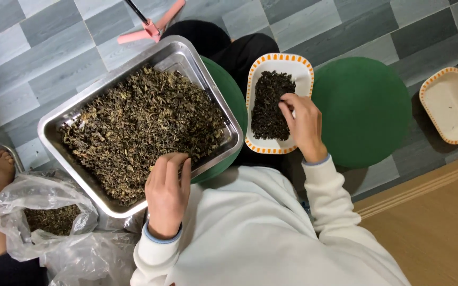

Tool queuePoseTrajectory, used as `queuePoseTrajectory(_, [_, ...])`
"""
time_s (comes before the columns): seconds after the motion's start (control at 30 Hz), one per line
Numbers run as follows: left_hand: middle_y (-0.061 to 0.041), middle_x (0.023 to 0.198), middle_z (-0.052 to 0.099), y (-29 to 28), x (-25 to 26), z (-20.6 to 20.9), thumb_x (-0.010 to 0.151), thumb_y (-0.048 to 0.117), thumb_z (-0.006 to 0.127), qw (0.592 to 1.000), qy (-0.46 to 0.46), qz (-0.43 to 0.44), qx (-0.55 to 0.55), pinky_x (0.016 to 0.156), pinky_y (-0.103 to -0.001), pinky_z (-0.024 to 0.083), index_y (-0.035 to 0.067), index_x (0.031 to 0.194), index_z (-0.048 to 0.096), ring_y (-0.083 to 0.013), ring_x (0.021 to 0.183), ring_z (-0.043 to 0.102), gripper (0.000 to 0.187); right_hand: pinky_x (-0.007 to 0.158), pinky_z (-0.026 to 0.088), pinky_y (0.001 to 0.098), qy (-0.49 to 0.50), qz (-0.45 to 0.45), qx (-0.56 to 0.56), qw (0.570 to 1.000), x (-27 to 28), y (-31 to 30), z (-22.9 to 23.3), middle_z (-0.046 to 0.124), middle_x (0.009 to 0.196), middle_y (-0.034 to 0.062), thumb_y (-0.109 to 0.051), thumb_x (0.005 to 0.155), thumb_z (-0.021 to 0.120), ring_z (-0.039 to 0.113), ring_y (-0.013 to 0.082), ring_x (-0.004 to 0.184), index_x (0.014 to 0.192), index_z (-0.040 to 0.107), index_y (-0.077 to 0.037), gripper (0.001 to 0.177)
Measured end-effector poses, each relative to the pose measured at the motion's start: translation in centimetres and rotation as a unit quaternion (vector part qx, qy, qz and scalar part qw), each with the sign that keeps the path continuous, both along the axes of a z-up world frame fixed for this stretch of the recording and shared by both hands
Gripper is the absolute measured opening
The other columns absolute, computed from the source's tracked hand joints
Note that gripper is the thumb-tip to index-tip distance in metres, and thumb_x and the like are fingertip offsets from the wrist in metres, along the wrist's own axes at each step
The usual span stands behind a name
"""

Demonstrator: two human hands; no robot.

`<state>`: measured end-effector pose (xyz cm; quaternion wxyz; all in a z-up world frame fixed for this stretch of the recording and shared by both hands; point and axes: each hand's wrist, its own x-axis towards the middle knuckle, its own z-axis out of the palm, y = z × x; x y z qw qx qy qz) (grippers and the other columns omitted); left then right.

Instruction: Manually sorting dried tea leaves by picking out stems and impurities from a metal tray and placing them into a bowl.

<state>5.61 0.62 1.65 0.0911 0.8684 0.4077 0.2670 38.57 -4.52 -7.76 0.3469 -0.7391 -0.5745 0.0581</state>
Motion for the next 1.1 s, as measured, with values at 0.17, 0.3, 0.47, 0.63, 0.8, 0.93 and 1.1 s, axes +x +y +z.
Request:
queuePoseTrajectory(0.17, [-0.007, 0.095, 0.067, -0.2, 0.0, 0.0, 0.095, 0.001, 0.073, 1.0, -0.013, -0.009, -0.016, 0.073, -0.034, 0.059, 0.005, 0.107, 0.069, -0.0243, 0.084, 0.07, 0.013, 0.063, 0.053, 0.0356, 0.047, -0.002, 0.072, 0.996, -1.0, -0.8, 1.4, 0.07, 0.075, 0.0065, 0.003, 0.101, 0.068, 0.063, 0.0242, 0.064, 0.106, 0.073, -0.005, 0.01])
queuePoseTrajectory(0.3, [-0.007, 0.094, 0.068, -0.9, 0.4, -0.7, 0.096, 0.004, 0.073, 0.999, -0.022, -0.013, -0.021, 0.072, -0.032, 0.059, 0.006, 0.107, 0.069, -0.0216, 0.083, 0.07, 0.012, 0.055, 0.046, 0.0256, 0.118, 0.092, 0.089, 0.985, -3.9, -0.2, 4.4, 0.067, 0.071, 0.0047, -0.008, 0.106, 0.061, 0.054, 0.0154, 0.058, 0.102, 0.075, -0.004, 0.015])
queuePoseTrajectory(0.47, [-0.008, 0.091, 0.068, -1.2, 1.7, 0.5, 0.095, 0.005, 0.074, 0.998, -0.052, -0.022, -0.016, 0.071, -0.036, 0.061, 0.005, 0.105, 0.071, -0.0254, 0.081, 0.071, 0.011, 0.055, 0.05, 0.026, 0.204, 0.201, 0.069, 0.956, -8.6, 0.7, 6.7, 0.074, 0.082, -0.002, -0.021, 0.094, 0.075, 0.059, 0.0133, 0.061, 0.105, 0.077, -0.013, 0.014])
queuePoseTrajectory(0.63, [-0.006, 0.095, 0.07, -1.4, 2.7, 0.8, 0.094, 0.011, 0.076, 0.998, -0.059, -0.017, 0.033, 0.075, -0.034, 0.062, 0.009, 0.107, 0.072, -0.0246, 0.083, 0.072, 0.014, 0.053, 0.049, 0.0237, 0.245, 0.276, 0.055, 0.928, -11.0, 1.5, 8.9, 0.075, 0.082, 0.0001, -0.019, 0.095, 0.074, 0.058, 0.0109, 0.061, 0.105, 0.077, -0.009, 0.015])
queuePoseTrajectory(0.8, [-0.006, 0.092, 0.07, -1.5, 3.5, 0.8, 0.097, 0.013, 0.073, 0.995, -0.08, -0.022, 0.054, 0.076, -0.032, 0.062, 0.009, 0.107, 0.072, -0.022, 0.081, 0.073, 0.011, 0.056, 0.051, 0.0277, 0.2, 0.227, 0.018, 0.953, -11.3, 1.1, 9.2, 0.067, 0.069, 0.0009, -0.007, 0.089, 0.079, 0.06, 0.0155, 0.057, 0.096, 0.078, -0.012, 0.008])
queuePoseTrajectory(0.93, [-0.007, 0.083, 0.064, -1.1, 2.6, 1.5, 0.102, 0.013, 0.065, 0.994, -0.09, -0.039, 0.037, 0.066, -0.031, 0.057, 0.007, 0.103, 0.068, -0.0248, 0.072, 0.068, 0.007, 0.069, 0.054, 0.0388, 0.182, 0.2, -0.007, 0.963, -7.4, -0.1, 9.4, 0.072, 0.081, 0.0091, -0.004, 0.09, 0.076, 0.069, 0.0299, 0.073, 0.099, 0.078, -0.01, 0.011])
queuePoseTrajectory(1.1, [-0.004, 0.07, 0.048, -0.6, -1.3, 0.7, 0.107, 0.027, 0.061, 0.999, -0.035, -0.021, -0.034, 0.05, -0.038, 0.039, 0.01, 0.08, 0.048, -0.0199, 0.055, 0.049, 0.035, 0.082, 0.052, 0.0389, -0.011, 0.083, 0.018, 0.996, 1.4, -1.0, 4.5, 0.073, 0.1, 0.0182, 0.01, 0.115, 0.077, 0.066, 0.0262, 0.085, 0.115, 0.075, 0.01, 0.001])
